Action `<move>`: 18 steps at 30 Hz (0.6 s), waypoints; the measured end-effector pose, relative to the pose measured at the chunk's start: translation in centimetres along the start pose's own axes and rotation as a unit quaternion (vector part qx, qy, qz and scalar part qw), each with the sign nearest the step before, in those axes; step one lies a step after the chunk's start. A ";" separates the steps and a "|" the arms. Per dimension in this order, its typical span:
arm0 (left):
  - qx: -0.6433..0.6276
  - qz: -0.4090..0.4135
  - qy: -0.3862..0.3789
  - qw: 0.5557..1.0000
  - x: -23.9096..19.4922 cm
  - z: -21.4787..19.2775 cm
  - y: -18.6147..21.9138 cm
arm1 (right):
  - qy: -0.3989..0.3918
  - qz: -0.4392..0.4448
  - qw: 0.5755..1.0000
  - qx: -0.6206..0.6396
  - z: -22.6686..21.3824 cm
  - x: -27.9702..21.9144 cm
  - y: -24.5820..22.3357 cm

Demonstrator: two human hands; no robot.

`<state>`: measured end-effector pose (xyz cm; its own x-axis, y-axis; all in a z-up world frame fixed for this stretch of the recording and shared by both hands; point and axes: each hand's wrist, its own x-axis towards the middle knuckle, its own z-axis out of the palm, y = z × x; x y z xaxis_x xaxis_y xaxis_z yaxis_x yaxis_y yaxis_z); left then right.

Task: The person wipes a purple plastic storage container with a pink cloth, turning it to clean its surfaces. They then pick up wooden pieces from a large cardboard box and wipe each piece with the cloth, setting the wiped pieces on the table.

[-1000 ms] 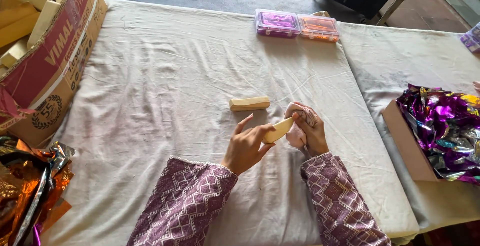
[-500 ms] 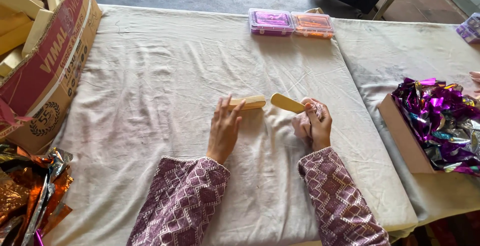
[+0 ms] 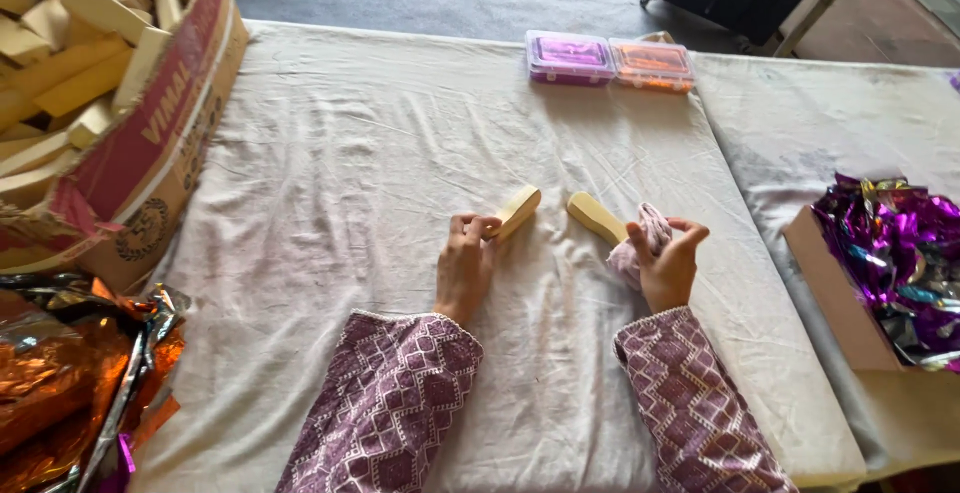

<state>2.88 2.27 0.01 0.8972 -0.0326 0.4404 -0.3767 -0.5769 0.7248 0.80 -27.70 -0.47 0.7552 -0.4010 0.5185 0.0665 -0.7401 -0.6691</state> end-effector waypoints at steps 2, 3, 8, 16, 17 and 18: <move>-0.019 -0.017 0.010 1.000 0.2 -0.7 0.7 | 0.016 -0.011 1.000 0.009 0.1 -0.3 -0.7; -0.072 -0.063 0.013 0.995 0.2 -1.0 1.0 | 0.022 -0.033 0.999 0.034 0.1 -0.5 -1.1; -0.195 -0.206 -0.060 0.957 0.0 -0.8 0.3 | 0.011 -0.076 0.994 0.073 0.3 -1.4 -3.0; -0.271 0.031 -0.230 0.934 -1.6 -0.8 2.4 | -0.082 -0.102 0.988 0.078 -0.6 -2.0 -5.6; -0.270 0.035 -0.231 0.934 -1.7 -0.7 2.4 | -0.079 -0.103 0.988 0.078 -0.8 -2.1 -6.3; -0.185 0.025 -0.201 0.962 -1.9 -0.5 2.4 | -0.091 -0.111 0.988 0.062 -1.1 -2.2 -7.0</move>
<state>0.18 1.34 1.24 0.8640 -0.4089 0.2937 -0.4118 -0.2383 0.8796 -2.07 -22.18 3.65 0.8169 -0.1250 0.5630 0.3143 -0.7221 -0.6163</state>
